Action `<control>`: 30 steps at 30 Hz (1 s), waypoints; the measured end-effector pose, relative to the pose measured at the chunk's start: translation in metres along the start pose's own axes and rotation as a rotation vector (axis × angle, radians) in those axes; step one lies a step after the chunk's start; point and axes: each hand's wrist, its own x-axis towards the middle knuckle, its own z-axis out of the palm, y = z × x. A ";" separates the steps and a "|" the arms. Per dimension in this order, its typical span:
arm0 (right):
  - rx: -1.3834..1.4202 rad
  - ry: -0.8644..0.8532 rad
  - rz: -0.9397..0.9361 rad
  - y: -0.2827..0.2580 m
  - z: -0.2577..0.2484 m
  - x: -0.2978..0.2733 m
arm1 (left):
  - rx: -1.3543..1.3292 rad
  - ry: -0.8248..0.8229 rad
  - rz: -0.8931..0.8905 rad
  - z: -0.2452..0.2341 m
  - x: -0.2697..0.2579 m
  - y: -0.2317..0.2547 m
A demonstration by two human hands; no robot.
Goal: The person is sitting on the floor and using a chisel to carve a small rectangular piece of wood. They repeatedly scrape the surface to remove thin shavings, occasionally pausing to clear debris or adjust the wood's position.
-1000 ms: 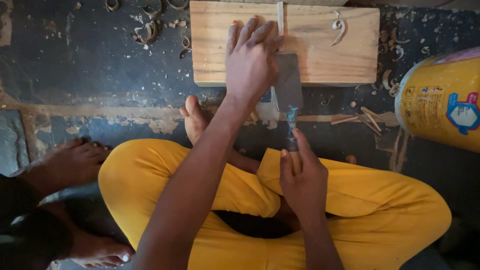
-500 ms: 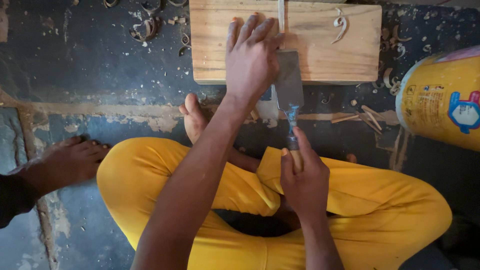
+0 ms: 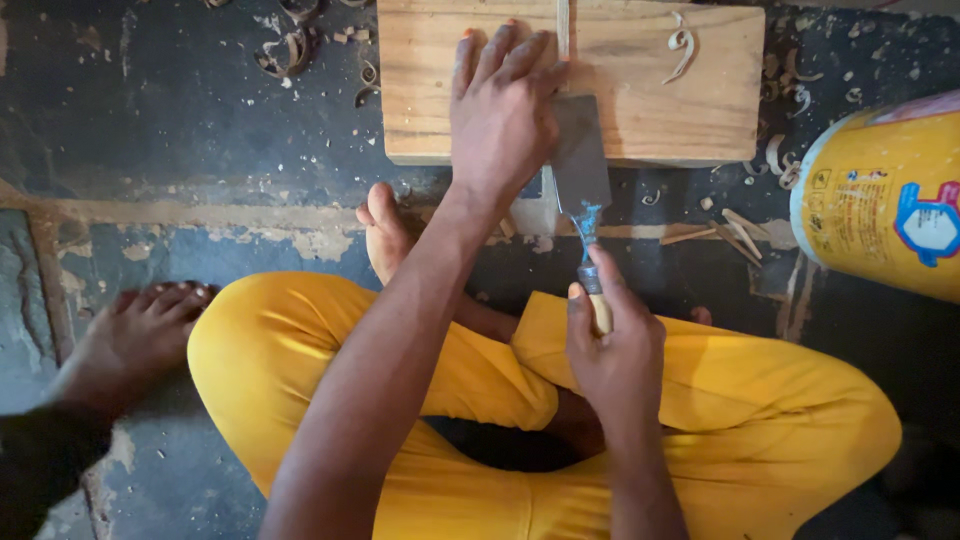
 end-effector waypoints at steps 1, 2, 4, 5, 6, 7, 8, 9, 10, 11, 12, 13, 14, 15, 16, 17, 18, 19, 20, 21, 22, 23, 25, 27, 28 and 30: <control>-0.016 -0.002 -0.012 0.000 0.000 0.001 | -0.003 0.004 0.002 -0.001 0.001 0.001; -0.033 -0.004 -0.024 0.000 -0.001 0.002 | -0.006 0.009 0.004 -0.003 0.002 0.002; -0.014 -0.034 0.048 -0.001 0.000 0.001 | -0.025 -0.005 0.003 -0.012 0.005 0.008; -0.006 -0.045 0.086 -0.001 0.000 0.002 | -0.038 -0.013 0.006 -0.017 0.008 0.013; -0.013 -0.023 0.038 -0.001 0.000 0.002 | -0.064 -0.085 0.014 -0.023 0.009 0.019; -0.016 -0.006 -0.010 -0.001 0.001 0.001 | -0.084 -0.159 0.018 -0.031 0.005 0.027; -0.019 0.011 -0.059 -0.001 0.002 0.002 | -0.105 -0.232 0.022 -0.038 0.000 0.036; -0.051 -0.025 -0.004 -0.001 0.001 0.001 | 0.013 -0.488 -0.002 -0.041 -0.005 0.048; -0.083 -0.061 0.052 0.000 0.000 0.000 | 0.133 -0.744 -0.026 -0.041 -0.013 0.062; -0.117 -0.096 0.106 0.001 0.000 0.000 | 0.143 -0.627 0.043 -0.044 -0.026 0.073; -0.116 -0.075 0.079 0.001 0.002 0.000 | 0.152 -0.509 0.110 -0.047 -0.039 0.080; -0.115 -0.055 0.049 0.000 0.004 0.000 | 0.161 -0.387 0.176 -0.046 -0.044 0.081; -0.113 -0.035 0.020 -0.001 0.006 0.002 | 0.136 -0.421 0.146 -0.041 -0.044 0.078; -0.082 -0.038 0.039 -0.002 0.008 0.004 | 0.106 -0.460 0.113 -0.037 -0.047 0.077; -0.050 -0.041 0.058 -0.004 0.011 0.009 | 0.076 -0.499 0.080 -0.032 -0.049 0.076; -0.013 -0.040 0.073 -0.007 0.014 0.016 | 0.071 -0.477 0.078 -0.027 -0.046 0.071; -0.018 -0.034 0.012 -0.010 0.016 0.025 | 0.066 -0.455 0.077 -0.020 -0.040 0.066; -0.018 -0.017 -0.045 -0.013 0.018 0.035 | 0.064 -0.434 0.087 -0.015 -0.033 0.060; -0.019 0.000 -0.103 -0.015 0.021 0.044 | 0.040 -0.403 0.055 -0.009 -0.020 0.050; -0.031 0.003 -0.080 -0.017 0.025 0.053 | 0.007 -0.380 0.026 -0.004 -0.004 0.039; -0.044 0.005 -0.058 -0.019 0.030 0.061 | -0.025 -0.356 -0.004 -0.003 0.003 0.034; -0.056 0.009 -0.067 -0.022 0.033 0.072 | -0.052 -0.355 -0.015 -0.006 0.009 0.034; -0.012 0.030 -0.060 -0.026 0.038 0.073 | -0.112 -0.372 -0.042 -0.016 0.011 0.035; -0.003 0.044 -0.058 -0.023 0.043 0.068 | -0.116 -0.351 -0.015 -0.027 0.015 0.037; -0.016 0.052 -0.070 -0.019 0.045 0.067 | -0.119 -0.344 -0.003 -0.034 0.016 0.039; 0.127 0.040 0.044 -0.015 0.042 0.062 | -0.261 -0.477 -0.332 -0.052 0.013 0.041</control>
